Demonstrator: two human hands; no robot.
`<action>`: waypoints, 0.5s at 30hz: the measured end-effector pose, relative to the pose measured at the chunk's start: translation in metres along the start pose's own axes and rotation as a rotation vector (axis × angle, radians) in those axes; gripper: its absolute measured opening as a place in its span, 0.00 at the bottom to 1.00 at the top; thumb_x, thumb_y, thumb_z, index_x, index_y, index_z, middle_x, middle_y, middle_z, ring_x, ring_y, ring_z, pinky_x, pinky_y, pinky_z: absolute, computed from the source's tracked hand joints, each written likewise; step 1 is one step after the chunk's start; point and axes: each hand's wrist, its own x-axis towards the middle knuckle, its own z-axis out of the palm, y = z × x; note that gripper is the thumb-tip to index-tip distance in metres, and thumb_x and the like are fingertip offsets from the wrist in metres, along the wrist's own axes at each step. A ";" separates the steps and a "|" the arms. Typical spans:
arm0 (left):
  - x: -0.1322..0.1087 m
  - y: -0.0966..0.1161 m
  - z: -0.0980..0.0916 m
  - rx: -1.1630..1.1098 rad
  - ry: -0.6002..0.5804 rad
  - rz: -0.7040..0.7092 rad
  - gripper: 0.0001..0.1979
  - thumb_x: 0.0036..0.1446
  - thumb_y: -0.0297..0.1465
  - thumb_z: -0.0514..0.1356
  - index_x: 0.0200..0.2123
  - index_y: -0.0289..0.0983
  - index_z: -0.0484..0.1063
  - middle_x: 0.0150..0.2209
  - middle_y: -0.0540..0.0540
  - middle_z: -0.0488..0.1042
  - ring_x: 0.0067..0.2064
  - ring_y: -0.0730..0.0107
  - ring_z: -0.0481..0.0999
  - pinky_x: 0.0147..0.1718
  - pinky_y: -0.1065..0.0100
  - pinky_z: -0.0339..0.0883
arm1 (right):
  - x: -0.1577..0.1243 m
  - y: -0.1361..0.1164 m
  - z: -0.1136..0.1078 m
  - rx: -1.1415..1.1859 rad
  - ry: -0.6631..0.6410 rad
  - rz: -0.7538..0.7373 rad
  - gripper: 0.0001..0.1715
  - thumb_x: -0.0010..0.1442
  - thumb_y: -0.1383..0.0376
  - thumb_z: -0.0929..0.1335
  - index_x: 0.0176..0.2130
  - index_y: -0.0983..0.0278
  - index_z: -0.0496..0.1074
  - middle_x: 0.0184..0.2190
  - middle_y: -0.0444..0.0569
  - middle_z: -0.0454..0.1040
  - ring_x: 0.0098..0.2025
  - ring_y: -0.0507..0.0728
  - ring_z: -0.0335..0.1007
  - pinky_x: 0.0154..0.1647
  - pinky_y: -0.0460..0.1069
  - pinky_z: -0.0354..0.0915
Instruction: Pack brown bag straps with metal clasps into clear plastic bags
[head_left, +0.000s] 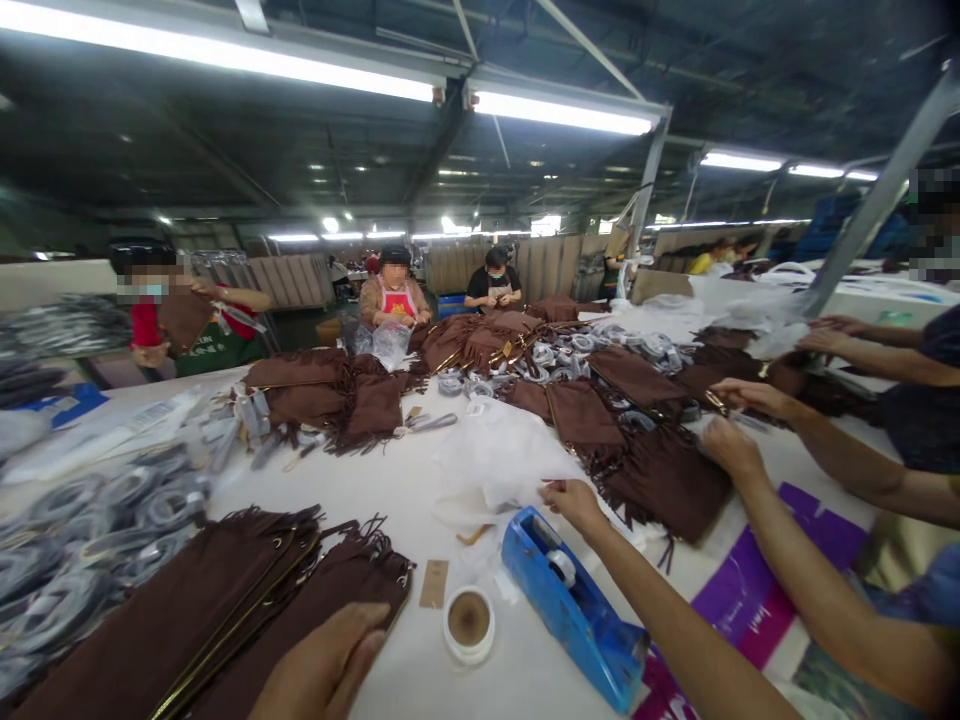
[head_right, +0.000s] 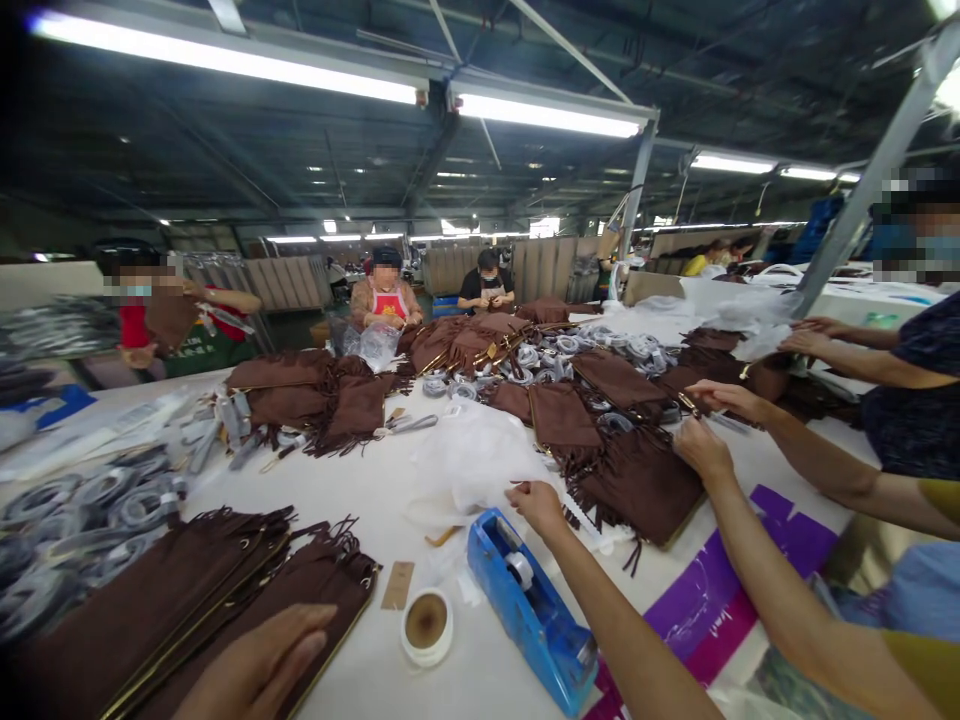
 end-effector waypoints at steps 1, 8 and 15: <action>0.021 0.014 0.005 -0.065 -0.079 0.022 0.14 0.63 0.39 0.50 0.47 0.48 0.72 0.47 0.51 0.76 0.46 0.66 0.75 0.47 0.69 0.70 | -0.001 0.000 -0.001 0.028 -0.008 -0.016 0.10 0.52 0.65 0.70 0.34 0.70 0.75 0.22 0.47 0.75 0.25 0.52 0.72 0.26 0.44 0.67; 0.151 0.068 0.082 -0.311 -0.096 0.044 0.16 0.62 0.35 0.50 0.50 0.39 0.71 0.46 0.44 0.76 0.47 0.62 0.73 0.49 0.65 0.64 | -0.002 0.000 -0.011 0.168 -0.038 -0.109 0.18 0.50 0.58 0.69 0.35 0.70 0.75 0.26 0.51 0.77 0.28 0.56 0.74 0.31 0.49 0.70; 0.204 0.079 0.148 -0.300 -0.061 -0.056 0.23 0.55 0.36 0.58 0.54 0.36 0.67 0.50 0.41 0.73 0.48 0.60 0.71 0.46 0.65 0.63 | 0.000 -0.005 -0.010 0.221 -0.089 -0.168 0.17 0.49 0.59 0.68 0.35 0.68 0.74 0.27 0.50 0.78 0.30 0.57 0.74 0.33 0.52 0.70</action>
